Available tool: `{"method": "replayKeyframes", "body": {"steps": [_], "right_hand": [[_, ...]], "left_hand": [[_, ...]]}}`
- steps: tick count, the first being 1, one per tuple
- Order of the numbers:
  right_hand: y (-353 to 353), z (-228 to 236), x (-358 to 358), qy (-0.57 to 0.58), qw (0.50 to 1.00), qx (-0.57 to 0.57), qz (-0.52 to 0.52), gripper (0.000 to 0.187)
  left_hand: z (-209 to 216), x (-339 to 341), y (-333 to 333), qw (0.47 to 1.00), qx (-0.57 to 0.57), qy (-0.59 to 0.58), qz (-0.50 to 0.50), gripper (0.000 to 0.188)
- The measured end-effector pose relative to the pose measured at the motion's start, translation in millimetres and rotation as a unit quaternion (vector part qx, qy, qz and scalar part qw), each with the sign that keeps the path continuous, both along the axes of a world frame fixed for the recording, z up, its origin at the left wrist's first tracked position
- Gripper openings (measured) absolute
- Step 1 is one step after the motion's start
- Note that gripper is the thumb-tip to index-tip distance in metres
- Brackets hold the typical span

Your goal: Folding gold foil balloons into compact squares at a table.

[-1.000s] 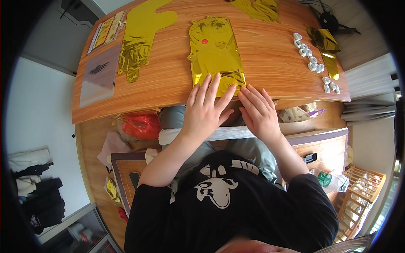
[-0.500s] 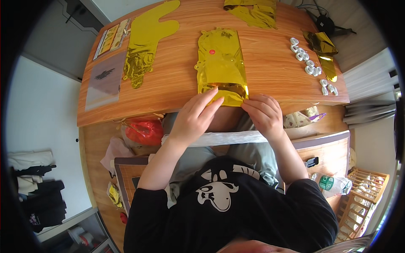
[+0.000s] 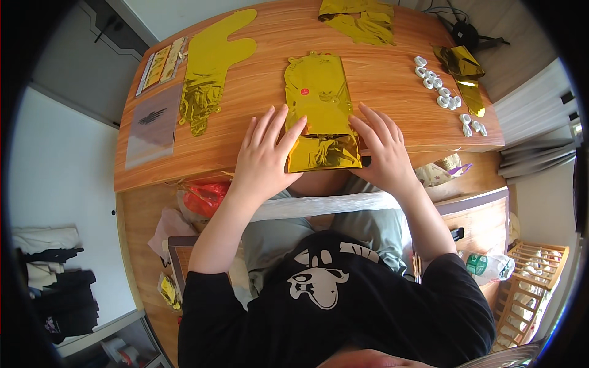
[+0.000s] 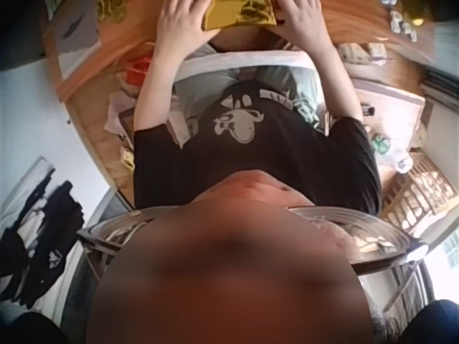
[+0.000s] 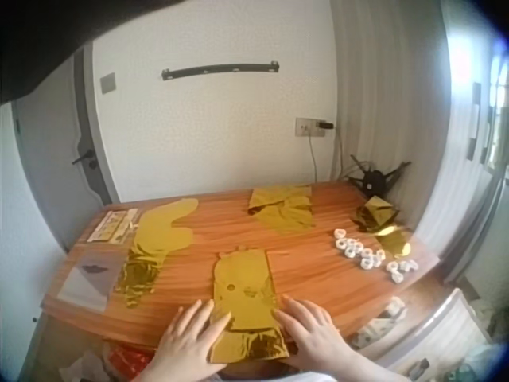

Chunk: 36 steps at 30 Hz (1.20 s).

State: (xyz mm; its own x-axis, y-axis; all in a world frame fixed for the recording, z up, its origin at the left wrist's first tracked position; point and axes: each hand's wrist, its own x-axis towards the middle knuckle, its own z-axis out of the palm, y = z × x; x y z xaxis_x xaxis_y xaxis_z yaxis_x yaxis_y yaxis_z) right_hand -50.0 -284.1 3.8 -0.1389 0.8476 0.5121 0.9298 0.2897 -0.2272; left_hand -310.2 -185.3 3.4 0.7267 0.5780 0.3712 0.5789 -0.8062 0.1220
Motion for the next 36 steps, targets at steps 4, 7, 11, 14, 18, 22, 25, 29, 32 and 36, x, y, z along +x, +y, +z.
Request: {"method": "replayKeyframes", "body": {"steps": [4,7,11,14,18,22,25,29,32,36], "right_hand": [[11.4,7.9,1.0,-0.018,0.997,-0.076,0.001,0.086],[17.3,6.3,5.6,-0.019,0.996,-0.091,0.017,0.081],[18.6,12.6,10.3,-0.051,0.995,-0.088,0.019,0.077],[18.5,15.1,11.1,-0.071,0.991,-0.109,0.03,0.074],[20.6,15.9,9.3,-0.052,0.991,-0.108,0.065,0.073],[23.8,10.3,10.8,0.007,0.985,-0.128,0.114,0.073],[20.9,14.8,9.0,0.027,0.979,-0.155,0.129,0.07],[18.4,6.1,6.8,0.111,0.981,-0.121,0.098,0.067],[23.5,1.7,8.9,0.082,0.988,-0.032,0.127,0.057],[26.7,3.6,7.8,-0.036,0.986,-0.008,0.163,0.045]], "left_hand": [[-0.4,1.2,10.0,1.0,-0.016,0.025,-0.009,0.1],[-0.2,-0.6,19.2,0.998,-0.025,0.043,-0.038,0.098],[2.5,-5.6,26.5,0.997,0.01,0.07,-0.041,0.095],[3.7,-9.0,28.3,0.994,0.014,0.092,-0.06,0.091],[-4.2,-11.7,31.5,0.994,-0.028,0.043,-0.092,0.079],[-4.3,-11.9,32.9,0.992,-0.049,0.046,-0.104,0.07],[-2.9,-12.8,29.9,0.994,-0.033,0.027,-0.103,0.066],[1.1,-15.4,30.1,0.991,-0.062,0.006,-0.119,0.061],[2.1,-17.9,30.8,0.991,-0.055,0.008,-0.124,0.058],[1.5,-18.4,30.7,0.991,-0.042,-0.001,-0.129,0.057]]}}
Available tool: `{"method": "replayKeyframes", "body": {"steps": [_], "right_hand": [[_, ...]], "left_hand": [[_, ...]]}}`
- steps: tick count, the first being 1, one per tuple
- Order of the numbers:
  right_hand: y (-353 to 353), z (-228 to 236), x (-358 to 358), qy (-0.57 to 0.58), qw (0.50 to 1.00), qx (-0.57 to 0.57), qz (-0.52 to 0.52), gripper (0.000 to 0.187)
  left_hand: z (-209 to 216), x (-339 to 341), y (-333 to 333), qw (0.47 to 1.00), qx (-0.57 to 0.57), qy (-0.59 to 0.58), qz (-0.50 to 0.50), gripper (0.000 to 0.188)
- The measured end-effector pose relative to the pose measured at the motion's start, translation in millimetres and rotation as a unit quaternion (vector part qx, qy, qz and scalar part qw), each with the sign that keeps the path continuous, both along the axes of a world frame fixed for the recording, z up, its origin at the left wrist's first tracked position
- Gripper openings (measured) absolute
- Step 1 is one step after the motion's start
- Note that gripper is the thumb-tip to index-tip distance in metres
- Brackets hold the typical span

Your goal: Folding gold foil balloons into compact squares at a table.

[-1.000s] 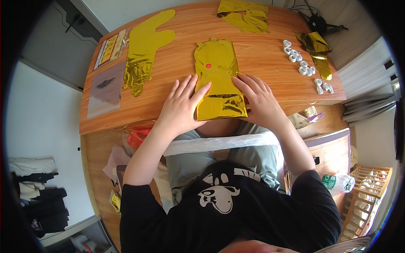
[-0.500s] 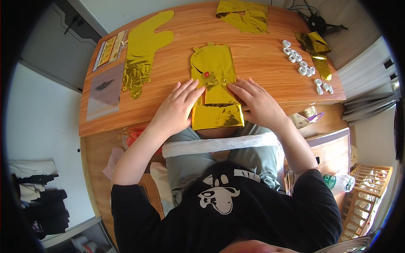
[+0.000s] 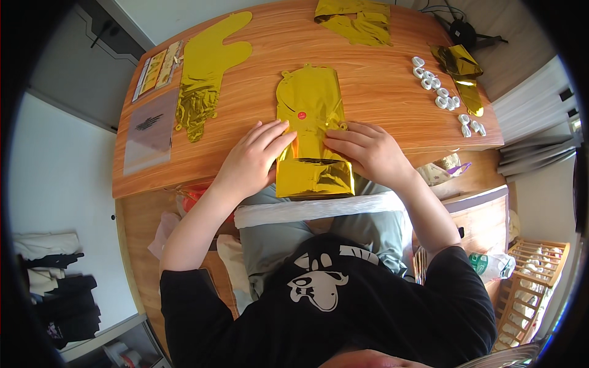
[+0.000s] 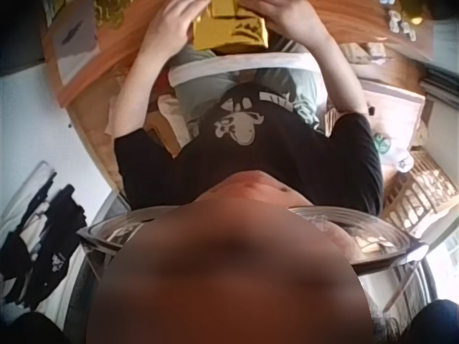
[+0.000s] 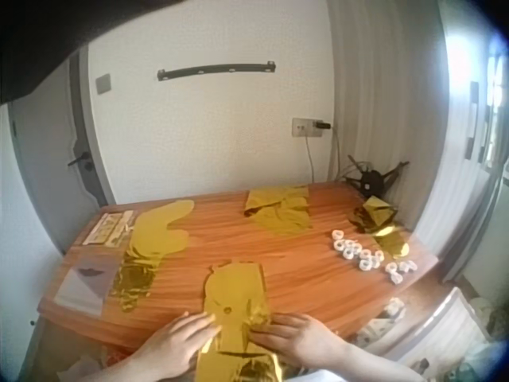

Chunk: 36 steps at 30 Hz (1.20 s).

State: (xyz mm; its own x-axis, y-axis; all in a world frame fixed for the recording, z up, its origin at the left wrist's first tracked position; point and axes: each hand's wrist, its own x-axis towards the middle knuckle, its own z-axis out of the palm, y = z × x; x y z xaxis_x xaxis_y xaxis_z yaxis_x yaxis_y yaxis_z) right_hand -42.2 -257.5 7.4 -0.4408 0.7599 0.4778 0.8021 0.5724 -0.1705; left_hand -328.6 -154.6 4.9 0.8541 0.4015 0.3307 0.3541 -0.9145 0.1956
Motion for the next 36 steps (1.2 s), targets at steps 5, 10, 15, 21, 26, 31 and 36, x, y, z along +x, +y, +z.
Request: {"method": "replayKeyframes", "body": {"steps": [5,10,15,21,26,31,36], "right_hand": [[-1.1,-0.5,-0.4,0.002,1.0,-0.004,-0.005,0.044],[-0.6,-2.0,-0.8,-0.005,1.0,0.014,-0.016,0.043],[-0.2,-2.1,-3.7,0.019,0.999,-0.003,-0.026,0.037],[1.8,-2.2,2.5,0.093,0.994,-0.052,-0.037,0.037],[8.5,12.1,-4.9,0.314,0.913,-0.239,-0.106,0.024],[19.9,7.0,-5.5,0.352,0.893,-0.241,-0.142,0.023],[21.3,6.6,-6.5,0.367,0.889,-0.225,-0.154,0.021]], "left_hand": [[1.2,0.5,-0.9,1.0,-0.001,-0.009,-0.001,0.055],[0.8,3.5,-3.9,0.997,0.079,0.009,-0.001,0.05],[-3.7,2.3,-4.0,0.995,0.089,0.035,0.012,0.045],[4.0,4.7,6.0,1.0,0.008,-0.006,-0.007,0.041],[9.0,19.5,10.0,0.97,-0.196,-0.123,0.076,0.024],[35.7,34.3,18.5,0.907,-0.342,0.042,0.242,0.041],[16.5,26.3,19.6,0.931,-0.331,-0.119,0.098,0.039]]}}
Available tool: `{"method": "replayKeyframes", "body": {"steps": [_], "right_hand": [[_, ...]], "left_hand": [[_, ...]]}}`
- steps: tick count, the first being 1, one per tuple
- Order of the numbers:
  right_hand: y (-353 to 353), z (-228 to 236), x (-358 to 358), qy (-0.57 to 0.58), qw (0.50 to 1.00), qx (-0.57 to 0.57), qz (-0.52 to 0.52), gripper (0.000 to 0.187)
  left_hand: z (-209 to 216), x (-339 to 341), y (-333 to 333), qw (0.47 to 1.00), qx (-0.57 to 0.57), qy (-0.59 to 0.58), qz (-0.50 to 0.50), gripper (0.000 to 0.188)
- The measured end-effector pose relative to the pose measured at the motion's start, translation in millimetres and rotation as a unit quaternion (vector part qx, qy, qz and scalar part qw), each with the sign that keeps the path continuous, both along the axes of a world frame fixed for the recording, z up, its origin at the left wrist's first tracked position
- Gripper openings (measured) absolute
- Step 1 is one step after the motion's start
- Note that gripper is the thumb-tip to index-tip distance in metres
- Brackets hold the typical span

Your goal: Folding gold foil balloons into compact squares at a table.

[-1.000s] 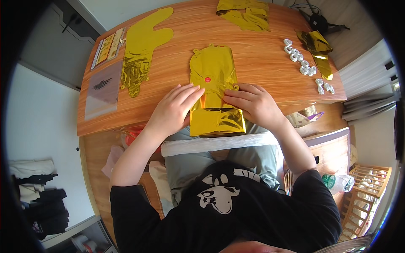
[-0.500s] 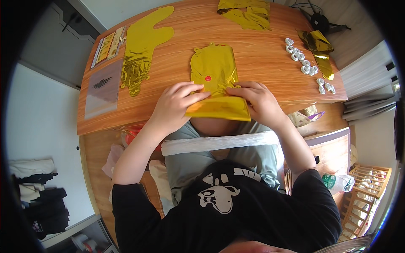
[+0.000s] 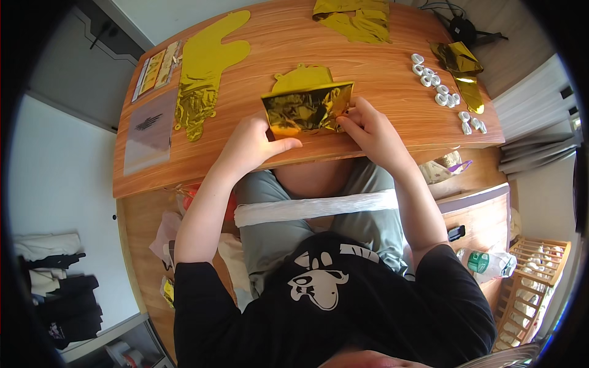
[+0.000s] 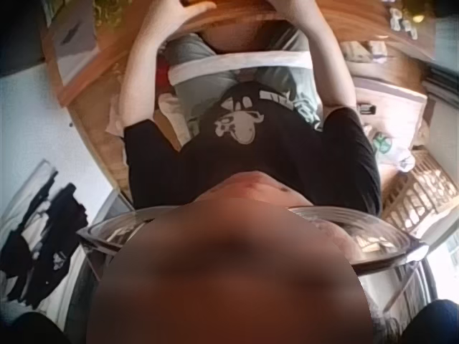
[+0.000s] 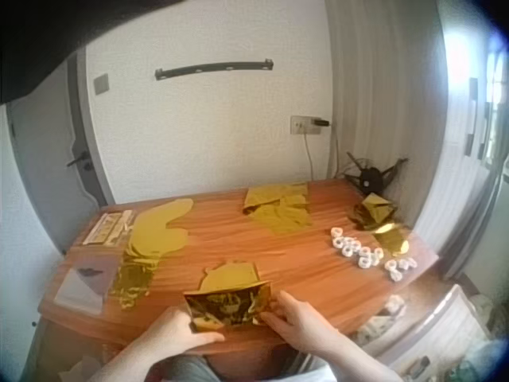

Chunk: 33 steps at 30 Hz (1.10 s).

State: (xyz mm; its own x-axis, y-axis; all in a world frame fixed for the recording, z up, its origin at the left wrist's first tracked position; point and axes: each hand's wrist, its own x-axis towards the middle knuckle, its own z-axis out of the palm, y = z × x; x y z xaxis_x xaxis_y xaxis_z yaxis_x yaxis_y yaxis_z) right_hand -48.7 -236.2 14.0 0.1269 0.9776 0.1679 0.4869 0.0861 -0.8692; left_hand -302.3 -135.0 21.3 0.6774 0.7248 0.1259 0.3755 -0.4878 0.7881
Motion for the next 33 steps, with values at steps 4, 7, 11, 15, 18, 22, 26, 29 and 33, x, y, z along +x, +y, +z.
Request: {"method": "replayKeyframes", "body": {"steps": [4,7,11,15,18,22,26,29,33], "right_hand": [[-13.2,2.7,6.8,-0.106,0.991,0.04,0.069,0.027],[-19.9,-6.4,10.7,-0.204,0.964,0.12,0.12,0.033],[-25.8,-9.4,9.8,-0.292,0.932,0.162,0.138,0.034],[-25.6,-13.2,12.6,-0.323,0.917,0.185,0.143,0.038],[-26.5,-4.4,11.0,-0.387,0.889,0.2,0.143,0.04],[-26.2,-10.9,12.1,-0.381,0.893,0.19,0.145,0.04],[-24.7,-16.3,14.4,-0.352,0.902,0.193,0.159,0.038],[-22.4,-16.4,15.4,-0.335,0.906,0.195,0.17,0.038],[-21.7,-14.2,17.3,-0.315,0.915,0.179,0.179,0.037]], "left_hand": [[-5.3,-9.0,1.5,0.992,0.103,0.02,-0.065,0.035],[-7.1,-14.2,-3.5,0.968,0.221,0.047,-0.109,0.035],[-15.9,-20.2,-17.7,0.918,0.372,0.086,-0.105,0.037],[-14.1,-22.5,-22.3,0.898,0.415,0.107,-0.102,0.038],[-17.3,-23.1,-25.7,0.886,0.446,0.096,-0.089,0.04],[-21.3,-20.5,-30.6,0.898,0.411,0.1,-0.119,0.045],[-18.3,-16.6,-30.4,0.894,0.389,0.152,-0.162,0.049],[-17.8,-16.8,-27.5,0.899,0.369,0.152,-0.181,0.051],[-10.4,-16.4,-25.6,0.936,0.28,0.123,-0.175,0.058]]}}
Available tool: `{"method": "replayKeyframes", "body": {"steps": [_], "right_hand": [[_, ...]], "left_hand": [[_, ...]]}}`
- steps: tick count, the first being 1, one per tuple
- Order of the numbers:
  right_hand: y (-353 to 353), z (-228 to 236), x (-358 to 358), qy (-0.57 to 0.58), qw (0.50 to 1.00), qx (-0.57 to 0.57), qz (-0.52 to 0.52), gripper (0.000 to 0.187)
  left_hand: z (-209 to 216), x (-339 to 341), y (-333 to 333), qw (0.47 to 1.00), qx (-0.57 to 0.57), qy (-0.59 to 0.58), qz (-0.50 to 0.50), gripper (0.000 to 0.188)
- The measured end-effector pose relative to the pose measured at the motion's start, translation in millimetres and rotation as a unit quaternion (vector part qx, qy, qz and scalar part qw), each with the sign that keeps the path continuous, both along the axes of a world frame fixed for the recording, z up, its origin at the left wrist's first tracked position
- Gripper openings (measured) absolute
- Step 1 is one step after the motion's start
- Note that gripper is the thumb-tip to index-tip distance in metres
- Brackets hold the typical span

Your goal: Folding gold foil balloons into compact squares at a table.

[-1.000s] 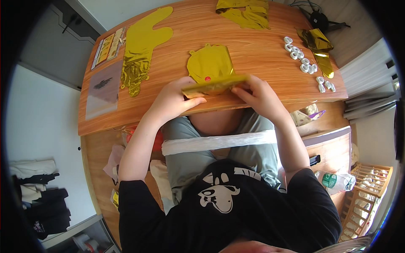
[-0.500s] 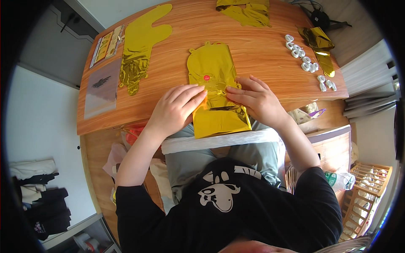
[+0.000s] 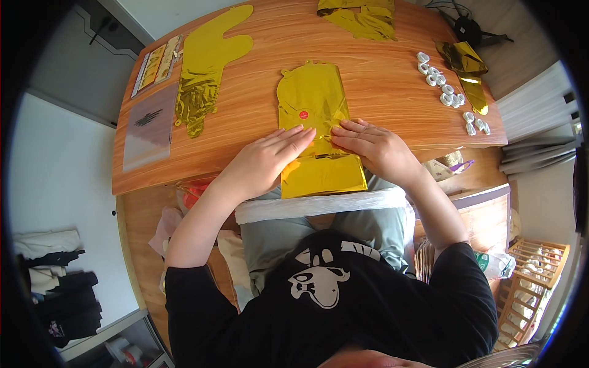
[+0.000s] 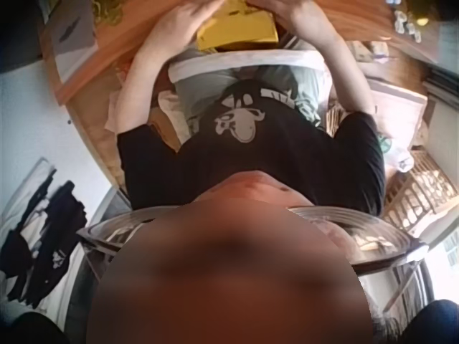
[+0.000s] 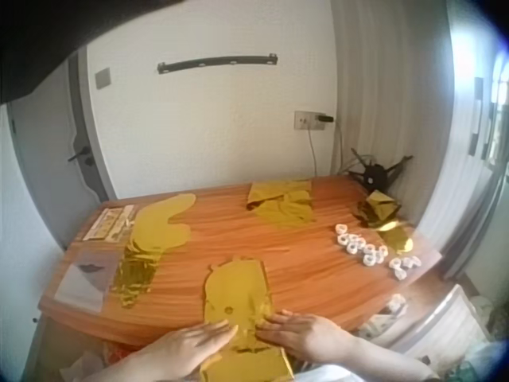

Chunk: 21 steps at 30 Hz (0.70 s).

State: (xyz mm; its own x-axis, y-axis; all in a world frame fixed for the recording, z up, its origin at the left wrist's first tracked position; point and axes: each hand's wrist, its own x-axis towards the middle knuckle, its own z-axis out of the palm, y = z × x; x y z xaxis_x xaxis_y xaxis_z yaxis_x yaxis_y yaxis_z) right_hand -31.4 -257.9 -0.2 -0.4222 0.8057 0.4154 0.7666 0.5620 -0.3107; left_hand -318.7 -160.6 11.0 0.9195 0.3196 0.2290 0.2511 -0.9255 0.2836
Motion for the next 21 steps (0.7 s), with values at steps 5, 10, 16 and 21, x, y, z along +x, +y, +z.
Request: {"method": "replayKeyframes", "body": {"steps": [5,10,16,21], "right_hand": [[-0.5,4.4,-4.3,0.006,1.0,0.008,-0.01,0.036],[-3.3,1.5,-9.8,0.039,0.996,0.071,-0.047,0.037],[-1.6,-2.0,-6.7,0.027,0.998,0.049,-0.028,0.036],[-1.7,5.3,-9.6,0.009,0.997,0.063,-0.036,0.037]], "left_hand": [[8.2,0.8,3.4,0.999,-0.052,-0.01,-0.01,0.066],[3.0,1.4,0.7,1.0,-0.024,-0.019,-0.003,0.061],[-2.6,1.9,-0.9,0.999,0.04,-0.026,-0.016,0.044],[-4.9,1.3,-0.2,0.998,0.061,-0.024,-0.014,0.042]]}}
